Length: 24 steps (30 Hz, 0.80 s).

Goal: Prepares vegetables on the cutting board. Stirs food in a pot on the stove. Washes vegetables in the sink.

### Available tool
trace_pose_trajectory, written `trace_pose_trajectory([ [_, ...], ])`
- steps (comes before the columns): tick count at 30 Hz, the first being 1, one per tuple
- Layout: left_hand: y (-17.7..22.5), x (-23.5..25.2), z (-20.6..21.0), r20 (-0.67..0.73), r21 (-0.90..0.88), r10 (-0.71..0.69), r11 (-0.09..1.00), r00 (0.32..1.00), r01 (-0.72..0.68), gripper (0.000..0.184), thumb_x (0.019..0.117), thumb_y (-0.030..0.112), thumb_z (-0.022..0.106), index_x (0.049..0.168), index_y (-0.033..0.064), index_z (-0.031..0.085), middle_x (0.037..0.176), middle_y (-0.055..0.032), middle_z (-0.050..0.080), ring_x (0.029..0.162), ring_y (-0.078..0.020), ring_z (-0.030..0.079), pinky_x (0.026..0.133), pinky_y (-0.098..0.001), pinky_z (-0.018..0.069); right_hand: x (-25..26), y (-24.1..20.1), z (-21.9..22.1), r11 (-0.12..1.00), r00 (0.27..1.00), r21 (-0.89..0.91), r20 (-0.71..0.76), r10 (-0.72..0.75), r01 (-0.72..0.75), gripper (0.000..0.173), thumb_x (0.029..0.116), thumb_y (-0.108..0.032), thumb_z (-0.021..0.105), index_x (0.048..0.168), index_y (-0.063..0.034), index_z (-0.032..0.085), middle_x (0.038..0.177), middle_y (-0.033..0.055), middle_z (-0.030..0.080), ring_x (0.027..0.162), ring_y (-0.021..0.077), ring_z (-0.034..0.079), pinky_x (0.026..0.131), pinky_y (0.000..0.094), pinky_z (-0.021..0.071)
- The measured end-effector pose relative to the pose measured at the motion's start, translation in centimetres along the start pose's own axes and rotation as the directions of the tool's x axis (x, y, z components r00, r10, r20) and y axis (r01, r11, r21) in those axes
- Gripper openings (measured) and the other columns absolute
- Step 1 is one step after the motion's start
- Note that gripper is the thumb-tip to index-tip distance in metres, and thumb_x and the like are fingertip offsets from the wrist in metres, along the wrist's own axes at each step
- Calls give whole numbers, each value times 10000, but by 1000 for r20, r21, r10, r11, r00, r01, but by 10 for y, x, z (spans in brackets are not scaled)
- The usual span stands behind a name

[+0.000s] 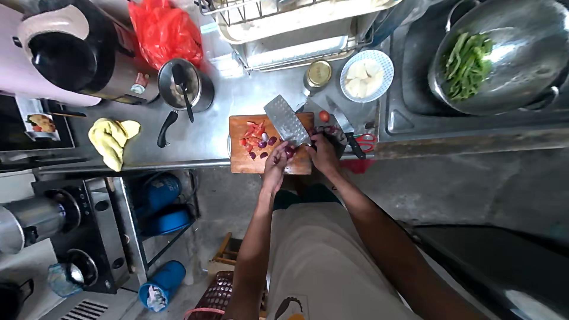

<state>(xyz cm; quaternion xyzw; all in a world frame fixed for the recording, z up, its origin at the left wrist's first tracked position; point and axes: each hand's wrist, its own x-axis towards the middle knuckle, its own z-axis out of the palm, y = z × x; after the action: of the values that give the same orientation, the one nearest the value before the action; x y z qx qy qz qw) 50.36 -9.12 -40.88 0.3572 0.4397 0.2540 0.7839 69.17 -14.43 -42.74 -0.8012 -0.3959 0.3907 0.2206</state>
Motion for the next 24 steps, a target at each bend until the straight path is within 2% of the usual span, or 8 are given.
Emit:
trace_pose_trajectory([
  [3,0,0,-3,-1,5,16,1000,1000,-16,404,1091,126,411,1487,153,482,1407,-112,603,1195,-231,636,1006,-410,535,5,0,-10,997,992,56,122,41,-48,444,1057,-248,583,1427,-28,472,1338,279,578,1108,456,647,928,631,533],
  [5,2,-1,-4,-14,15,14,1000,1000,-14,386,1101,158,371,1462,153,508,1394,-108,615,1165,-213,648,966,-385,545,8,-11,-22,988,968,84,225,110,-131,431,1064,-236,558,1425,-31,442,1195,264,638,939,412,692,815,608,565],
  [7,3,-2,-5,-33,36,2,999,999,-1,382,1123,233,334,1439,179,542,1360,-82,644,1095,-169,668,898,-334,560,5,-15,-27,973,966,129,202,164,-192,434,1025,-266,594,1387,-58,474,1042,242,671,839,409,675,709,610,543],
  [9,0,0,-6,-52,34,-4,999,999,5,401,1132,294,310,1427,193,562,1312,-65,667,1013,-137,672,840,-300,563,2,-15,-29,977,979,106,109,173,-184,527,993,-485,621,1341,-96,547,990,229,677,844,424,668,688,640,522],
  [11,-2,1,-7,-74,24,-8,1000,997,10,417,1135,322,299,1421,182,568,1290,-61,677,986,-128,670,825,-292,560,3,-13,-30,994,993,18,52,109,-110,647,986,-676,509,1283,-113,624,960,220,686,855,431,678,706,672,522],
  [16,-2,0,-6,-57,-4,9,1000,998,-9,418,1130,317,316,1413,150,575,1275,-60,672,1019,-123,665,869,-289,558,-1,-11,-30,999,1000,45,-8,3,-3,600,991,-674,499,1096,-106,659,797,167,625,696,368,626,598,605,495],
  [20,-2,0,-4,-59,19,16,1000,998,-14,402,1130,311,320,1368,156,605,1222,-30,681,905,-86,653,798,-251,555,-4,-12,-28,996,995,45,-68,-78,81,557,989,-659,526,1039,-119,654,710,127,582,600,317,586,526,541,473],
  [24,-5,4,-3,-61,31,12,999,998,-10,378,1126,300,343,1347,155,613,1153,-16,667,836,-70,621,757,-246,552,-10,-17,-31,998,998,22,-40,-58,59,555,986,-674,511,1057,-139,640,697,130,570,559,318,566,487,529,461],
])
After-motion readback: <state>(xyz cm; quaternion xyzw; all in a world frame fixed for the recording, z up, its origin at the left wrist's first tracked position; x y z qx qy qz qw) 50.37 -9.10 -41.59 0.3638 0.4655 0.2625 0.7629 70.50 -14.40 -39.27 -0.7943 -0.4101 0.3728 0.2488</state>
